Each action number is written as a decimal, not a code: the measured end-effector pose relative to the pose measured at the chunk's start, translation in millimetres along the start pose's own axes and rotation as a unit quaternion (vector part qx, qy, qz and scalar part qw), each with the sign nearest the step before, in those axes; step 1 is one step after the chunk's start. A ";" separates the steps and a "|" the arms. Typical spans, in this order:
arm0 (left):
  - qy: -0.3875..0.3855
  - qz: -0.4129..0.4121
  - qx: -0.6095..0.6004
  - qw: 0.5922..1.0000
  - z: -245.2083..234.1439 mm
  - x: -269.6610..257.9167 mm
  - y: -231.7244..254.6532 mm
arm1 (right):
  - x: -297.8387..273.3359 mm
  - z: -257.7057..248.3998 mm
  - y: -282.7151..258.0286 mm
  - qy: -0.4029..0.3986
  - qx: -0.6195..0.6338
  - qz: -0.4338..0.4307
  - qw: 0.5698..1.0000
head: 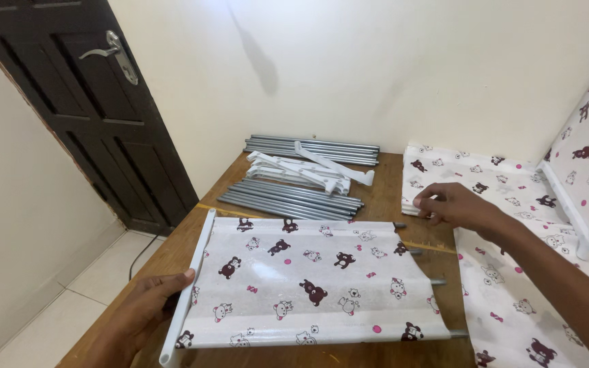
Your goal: The person assembles a small fabric-covered frame by inserting metal rods into white plastic connectors and attaching a patterned fabric panel. They repeat the process to build a second identical frame on a wooden table.
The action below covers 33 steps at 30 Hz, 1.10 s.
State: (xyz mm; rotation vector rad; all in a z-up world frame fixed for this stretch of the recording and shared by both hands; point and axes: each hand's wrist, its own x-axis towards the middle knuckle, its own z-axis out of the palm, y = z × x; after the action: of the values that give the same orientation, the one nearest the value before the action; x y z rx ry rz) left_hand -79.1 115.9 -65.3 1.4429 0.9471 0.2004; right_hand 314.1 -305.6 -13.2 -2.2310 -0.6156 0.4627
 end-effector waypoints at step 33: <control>0.197 0.293 0.398 0.847 216.3 43.1 113.5 | 38.2 152.6 -91.0 0.029 -0.300 -0.359 0.883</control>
State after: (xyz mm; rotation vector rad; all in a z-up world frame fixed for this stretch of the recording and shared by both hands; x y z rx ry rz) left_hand 135.8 2.7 -15.0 2.5300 0.9253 0.6285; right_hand 243.1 -142.0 -48.1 -2.3179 -1.6427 -0.2141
